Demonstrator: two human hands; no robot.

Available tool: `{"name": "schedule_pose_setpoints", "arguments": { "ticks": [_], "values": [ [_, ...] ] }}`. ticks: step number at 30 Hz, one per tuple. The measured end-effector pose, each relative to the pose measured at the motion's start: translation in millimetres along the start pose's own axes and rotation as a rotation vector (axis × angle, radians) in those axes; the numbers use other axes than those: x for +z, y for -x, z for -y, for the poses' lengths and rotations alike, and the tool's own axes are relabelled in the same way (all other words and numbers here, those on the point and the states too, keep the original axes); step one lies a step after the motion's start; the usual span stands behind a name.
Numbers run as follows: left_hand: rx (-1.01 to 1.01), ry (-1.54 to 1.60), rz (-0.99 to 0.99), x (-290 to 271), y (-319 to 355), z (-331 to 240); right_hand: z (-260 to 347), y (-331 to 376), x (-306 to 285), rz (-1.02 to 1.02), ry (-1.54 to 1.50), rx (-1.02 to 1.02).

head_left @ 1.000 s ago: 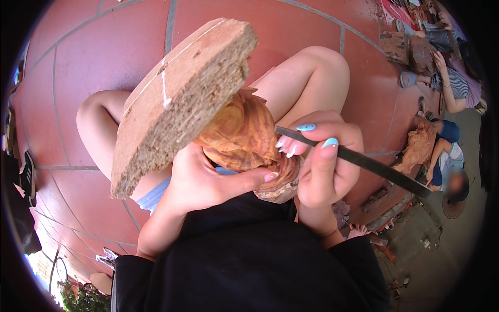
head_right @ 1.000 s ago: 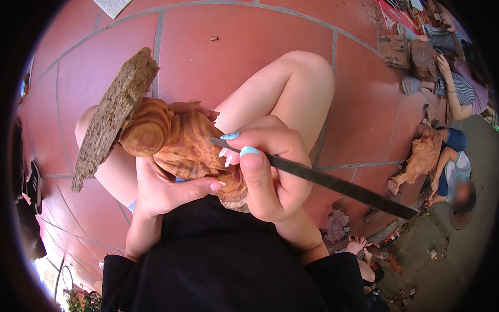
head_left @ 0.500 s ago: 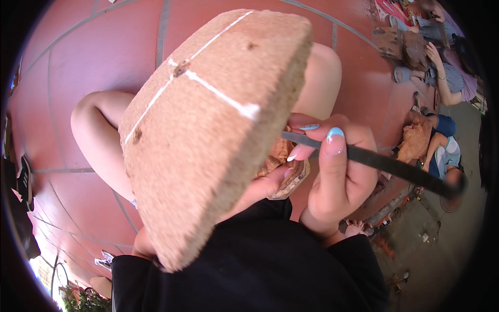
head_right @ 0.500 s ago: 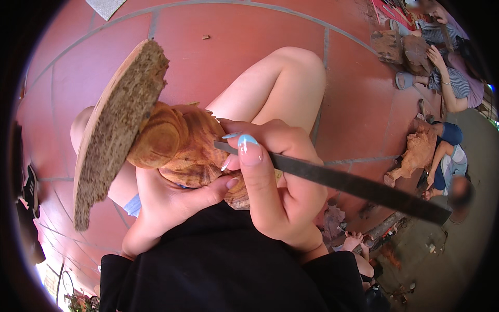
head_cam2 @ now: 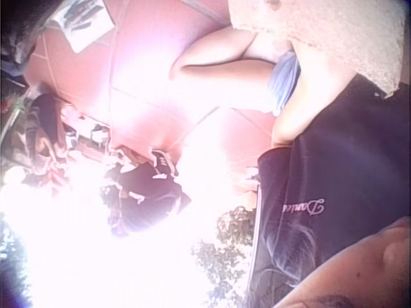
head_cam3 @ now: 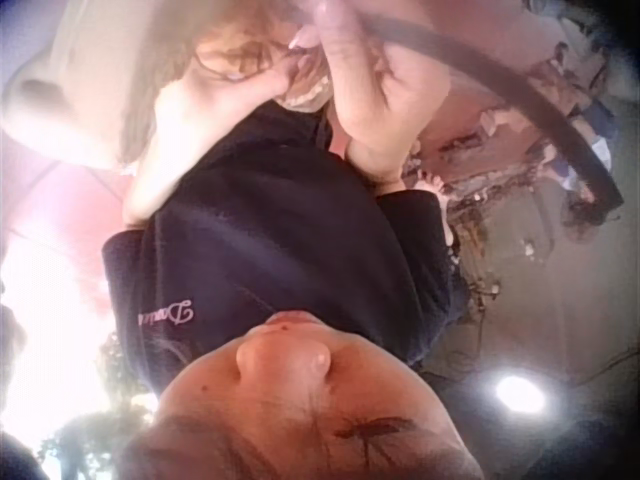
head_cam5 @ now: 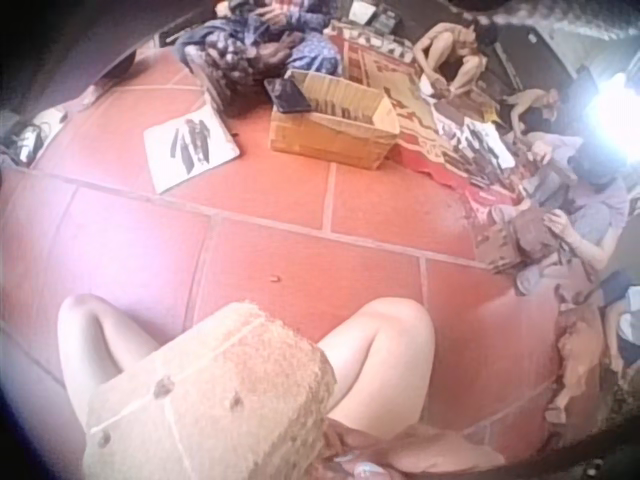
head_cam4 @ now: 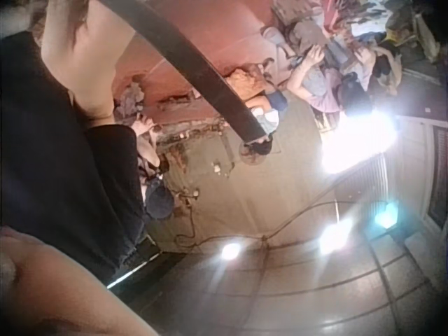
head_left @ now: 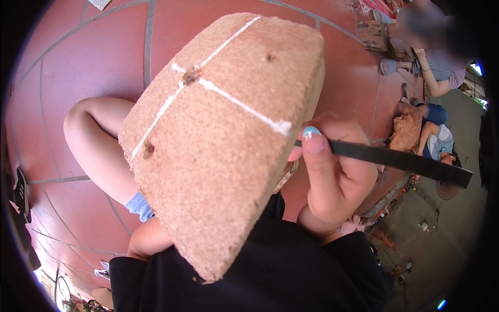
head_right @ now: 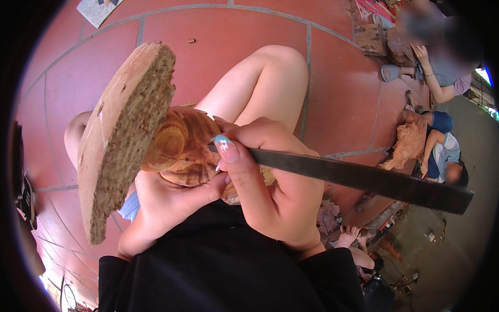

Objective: The person carves a wooden figurine using a metal file, shaping the head and body while seated on the floor. The person rotates the piece to work on different sides and continues refining the surface.

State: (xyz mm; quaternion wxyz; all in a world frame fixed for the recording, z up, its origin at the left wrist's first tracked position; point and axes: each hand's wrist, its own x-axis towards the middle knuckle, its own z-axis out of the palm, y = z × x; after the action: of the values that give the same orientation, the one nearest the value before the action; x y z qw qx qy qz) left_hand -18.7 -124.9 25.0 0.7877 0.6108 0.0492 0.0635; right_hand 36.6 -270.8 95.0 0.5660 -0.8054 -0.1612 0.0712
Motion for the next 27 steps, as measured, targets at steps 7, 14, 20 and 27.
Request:
{"name": "schedule_pose_setpoints", "arguments": {
  "ticks": [7,14,20,27],
  "values": [
    [-0.006,0.025,0.039,9.0,-1.9,-2.3,-3.9,0.6,4.5,-0.111,-0.041,0.067],
    [-0.013,0.137,0.005,15.0,1.9,3.8,-7.6,1.7,1.4,-0.007,0.047,-0.042],
    [-0.005,0.038,0.025,9.4,2.5,6.8,-2.8,1.0,0.5,-0.018,0.015,0.01],
    [0.03,0.042,0.016,11.9,3.0,7.9,-3.6,-0.5,-3.4,-0.06,0.001,0.018]
  ]
}}
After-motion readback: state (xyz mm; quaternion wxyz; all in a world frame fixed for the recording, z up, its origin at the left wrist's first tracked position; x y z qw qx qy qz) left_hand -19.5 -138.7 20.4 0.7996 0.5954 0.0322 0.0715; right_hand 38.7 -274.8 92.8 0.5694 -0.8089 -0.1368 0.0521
